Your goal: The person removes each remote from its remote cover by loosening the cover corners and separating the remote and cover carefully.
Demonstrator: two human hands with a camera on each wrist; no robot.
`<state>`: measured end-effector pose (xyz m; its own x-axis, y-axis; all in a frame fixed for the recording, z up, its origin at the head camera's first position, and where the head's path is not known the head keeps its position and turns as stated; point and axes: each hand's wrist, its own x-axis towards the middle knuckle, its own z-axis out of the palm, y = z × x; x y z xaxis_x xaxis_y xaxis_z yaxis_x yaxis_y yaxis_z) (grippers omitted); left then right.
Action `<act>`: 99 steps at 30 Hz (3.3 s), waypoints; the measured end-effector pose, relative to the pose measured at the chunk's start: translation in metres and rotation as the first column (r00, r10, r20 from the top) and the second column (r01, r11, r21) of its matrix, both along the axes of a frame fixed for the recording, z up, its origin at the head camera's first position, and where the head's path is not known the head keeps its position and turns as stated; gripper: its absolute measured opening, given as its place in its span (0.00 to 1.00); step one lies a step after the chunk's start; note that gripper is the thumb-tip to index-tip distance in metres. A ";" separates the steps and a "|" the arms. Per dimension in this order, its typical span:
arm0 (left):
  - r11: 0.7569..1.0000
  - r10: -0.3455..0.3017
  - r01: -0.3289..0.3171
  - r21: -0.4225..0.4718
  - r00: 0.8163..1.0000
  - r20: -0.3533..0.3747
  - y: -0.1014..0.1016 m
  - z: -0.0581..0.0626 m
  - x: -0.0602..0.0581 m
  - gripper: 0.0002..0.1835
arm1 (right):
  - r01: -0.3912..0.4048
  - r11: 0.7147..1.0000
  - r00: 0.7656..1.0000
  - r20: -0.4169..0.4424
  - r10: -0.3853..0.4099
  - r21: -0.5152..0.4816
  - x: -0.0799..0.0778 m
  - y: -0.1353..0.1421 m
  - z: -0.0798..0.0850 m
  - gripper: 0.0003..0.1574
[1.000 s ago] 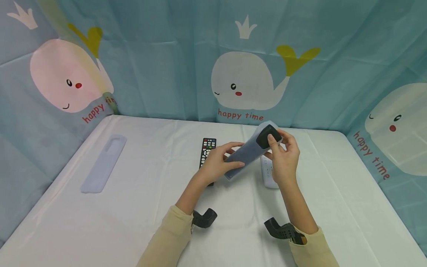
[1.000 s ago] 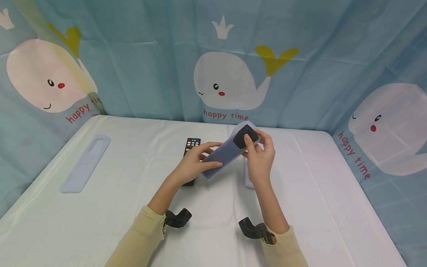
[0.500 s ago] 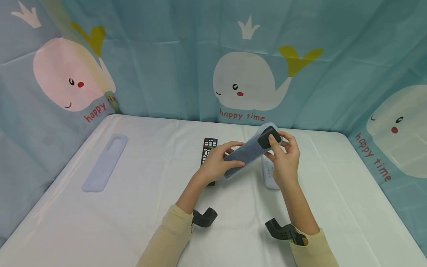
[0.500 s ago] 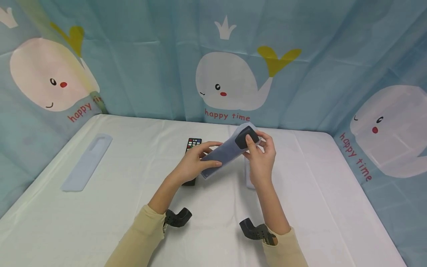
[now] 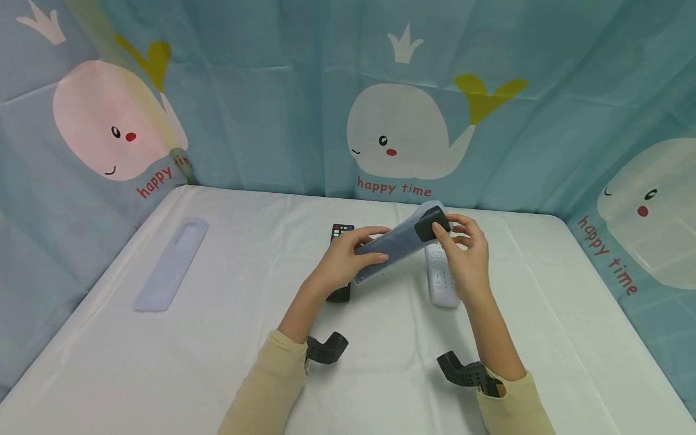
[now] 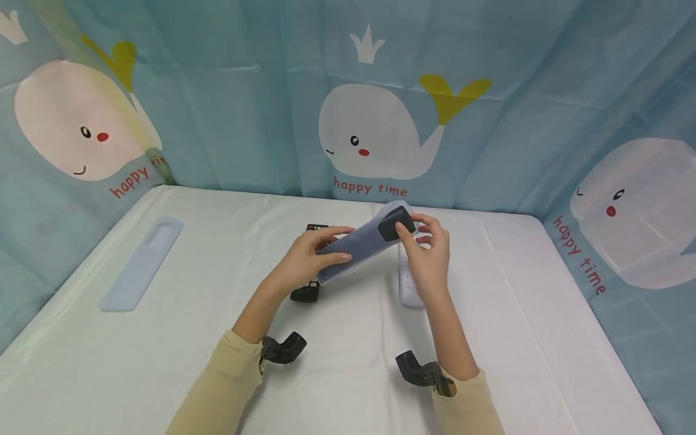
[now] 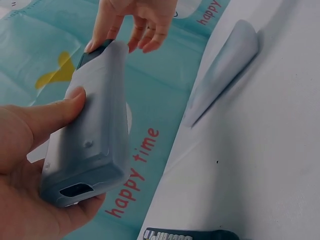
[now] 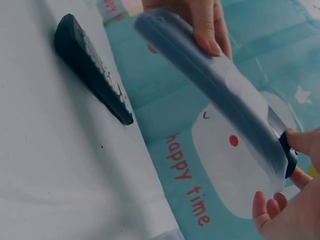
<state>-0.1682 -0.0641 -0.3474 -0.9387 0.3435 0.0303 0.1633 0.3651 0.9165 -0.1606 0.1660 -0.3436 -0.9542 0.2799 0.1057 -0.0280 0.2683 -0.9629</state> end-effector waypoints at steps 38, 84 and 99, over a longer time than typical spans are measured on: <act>0.997 0.015 -0.011 0.079 0.998 -0.053 -0.008 -0.010 0.007 0.26 | -0.272 0.951 0.960 -0.030 0.279 0.147 0.003 0.028 0.011 0.25; 0.971 0.062 -0.048 0.234 0.997 -0.055 -0.023 -0.019 0.009 0.37 | -0.232 0.958 0.967 -0.067 0.246 0.172 0.002 0.031 0.011 0.22; 0.963 0.043 -0.027 0.266 0.998 -0.055 -0.025 -0.018 0.007 0.37 | -0.230 0.957 0.967 -0.070 0.245 0.175 0.001 0.035 0.011 0.22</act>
<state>-0.1610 -0.0890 -0.3653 -0.9437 0.2823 0.1724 0.2122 0.1167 0.9702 -0.1592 0.2015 -0.3327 -0.9754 0.0183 0.2197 -0.1946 0.3971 -0.8969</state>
